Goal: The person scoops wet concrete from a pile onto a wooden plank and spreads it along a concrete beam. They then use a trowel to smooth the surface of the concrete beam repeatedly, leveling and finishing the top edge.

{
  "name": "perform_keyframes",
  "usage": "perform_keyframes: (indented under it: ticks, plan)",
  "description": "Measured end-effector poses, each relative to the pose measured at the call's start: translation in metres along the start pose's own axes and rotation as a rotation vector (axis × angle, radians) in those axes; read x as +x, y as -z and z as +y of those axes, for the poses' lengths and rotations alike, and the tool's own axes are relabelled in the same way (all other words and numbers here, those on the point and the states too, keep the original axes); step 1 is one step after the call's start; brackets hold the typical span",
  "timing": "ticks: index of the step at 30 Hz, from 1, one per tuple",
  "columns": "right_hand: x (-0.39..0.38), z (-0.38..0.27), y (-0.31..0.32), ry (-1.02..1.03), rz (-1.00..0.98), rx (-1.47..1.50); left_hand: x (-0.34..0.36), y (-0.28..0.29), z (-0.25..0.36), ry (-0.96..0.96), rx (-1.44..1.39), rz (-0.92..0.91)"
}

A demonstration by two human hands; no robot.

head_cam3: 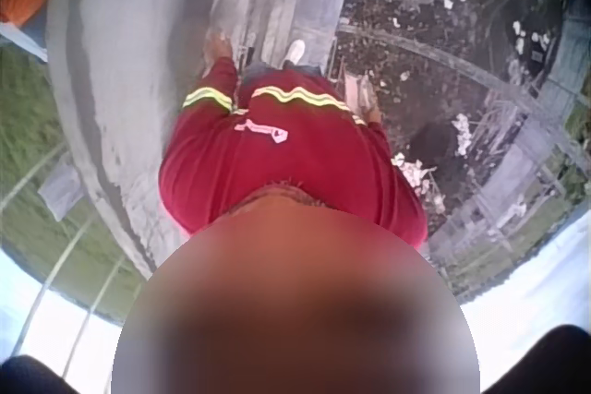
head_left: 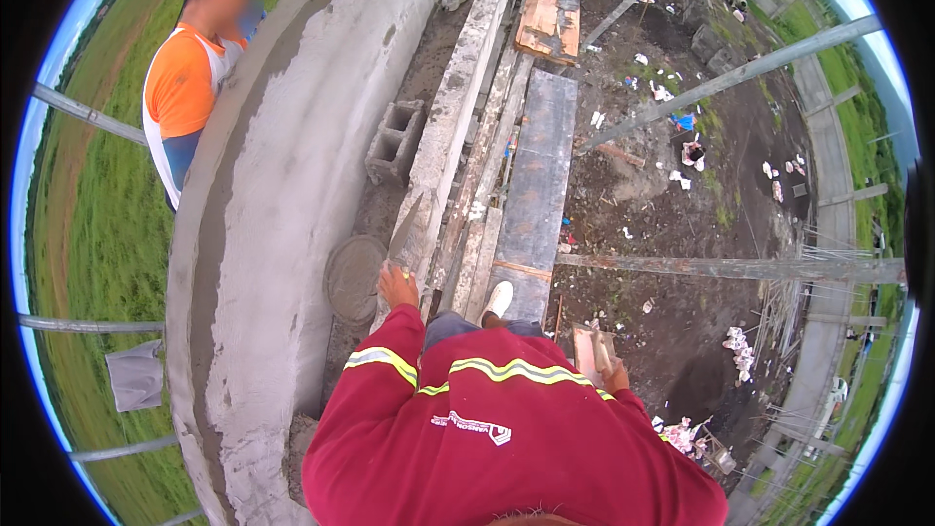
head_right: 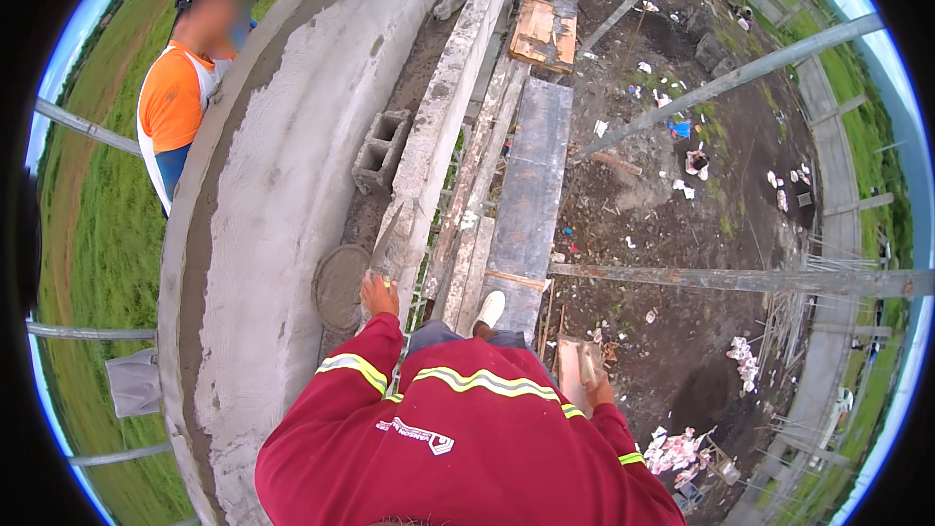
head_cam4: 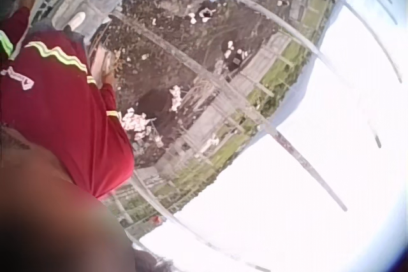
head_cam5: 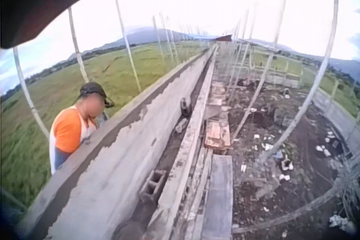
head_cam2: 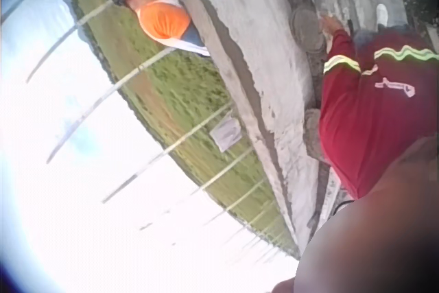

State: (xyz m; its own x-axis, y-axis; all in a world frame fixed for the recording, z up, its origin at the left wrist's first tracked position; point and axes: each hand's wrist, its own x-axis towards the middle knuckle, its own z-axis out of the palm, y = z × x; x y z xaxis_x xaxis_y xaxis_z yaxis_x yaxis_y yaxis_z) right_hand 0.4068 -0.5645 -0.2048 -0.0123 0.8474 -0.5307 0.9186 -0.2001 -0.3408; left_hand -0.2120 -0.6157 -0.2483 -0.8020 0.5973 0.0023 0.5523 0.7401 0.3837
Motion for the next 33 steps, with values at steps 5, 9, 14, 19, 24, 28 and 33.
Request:
perform_keyframes:
  ticks: [5,9,14,19,24,28,33]
  plan:
    - [0.058,-0.019,0.02,-0.01,-0.02,-0.039,0.003,0.004,-0.004,-0.005,0.047,-0.063]
    - [0.105,-0.046,0.031,0.061,0.036,-0.037,0.015,0.013,0.003,-0.008,-0.029,-0.045]
    - [0.135,-0.088,0.038,-0.003,0.138,0.074,0.078,0.013,0.062,-0.023,-0.186,0.023]
    - [0.154,-0.123,0.053,-0.176,-0.011,0.174,0.2,-0.015,0.154,-0.171,-0.366,-0.041]
    - [0.145,-0.126,0.063,-0.173,0.043,0.225,0.312,-0.062,0.216,-0.24,-0.386,-0.048]
    - [0.137,-0.122,0.055,-0.345,0.059,0.256,0.378,-0.097,0.238,-0.183,-0.231,-0.006]
    - [0.178,-0.113,0.043,-0.25,-0.01,0.06,0.406,-0.129,0.264,0.136,-0.04,-0.142]
